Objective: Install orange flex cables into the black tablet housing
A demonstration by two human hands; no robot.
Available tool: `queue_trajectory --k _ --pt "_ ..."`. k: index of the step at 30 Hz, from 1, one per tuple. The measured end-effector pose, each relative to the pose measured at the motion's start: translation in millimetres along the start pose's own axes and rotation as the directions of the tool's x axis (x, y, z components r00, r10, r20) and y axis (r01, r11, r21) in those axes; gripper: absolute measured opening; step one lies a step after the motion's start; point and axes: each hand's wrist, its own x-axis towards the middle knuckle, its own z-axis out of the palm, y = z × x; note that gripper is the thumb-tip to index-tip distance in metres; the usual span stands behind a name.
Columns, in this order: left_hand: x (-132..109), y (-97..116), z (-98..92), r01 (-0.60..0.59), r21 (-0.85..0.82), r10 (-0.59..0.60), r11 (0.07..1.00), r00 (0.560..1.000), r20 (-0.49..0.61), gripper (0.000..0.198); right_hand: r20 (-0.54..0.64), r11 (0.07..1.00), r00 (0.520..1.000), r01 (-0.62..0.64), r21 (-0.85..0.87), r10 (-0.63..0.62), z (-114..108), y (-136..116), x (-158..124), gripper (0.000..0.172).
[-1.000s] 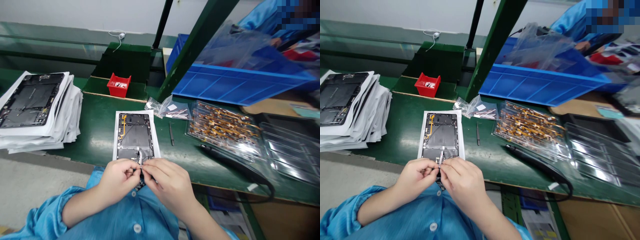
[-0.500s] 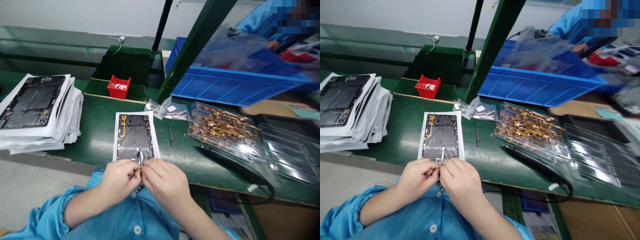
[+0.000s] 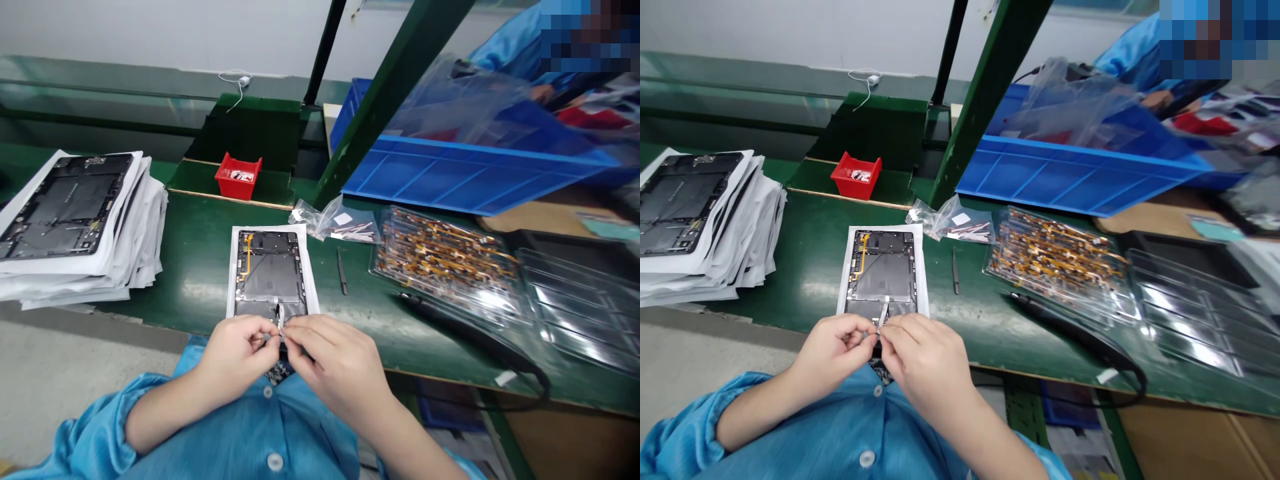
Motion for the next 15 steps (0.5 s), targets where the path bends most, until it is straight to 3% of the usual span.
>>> queue_trajectory --k 15 --pt "1.0 -0.6 3.9 -0.192 0.212 0.211 0.958 0.975 -0.070 0.011 0.057 0.993 0.998 0.039 -0.110 -0.033 3.5 -3.7 1.3 0.023"
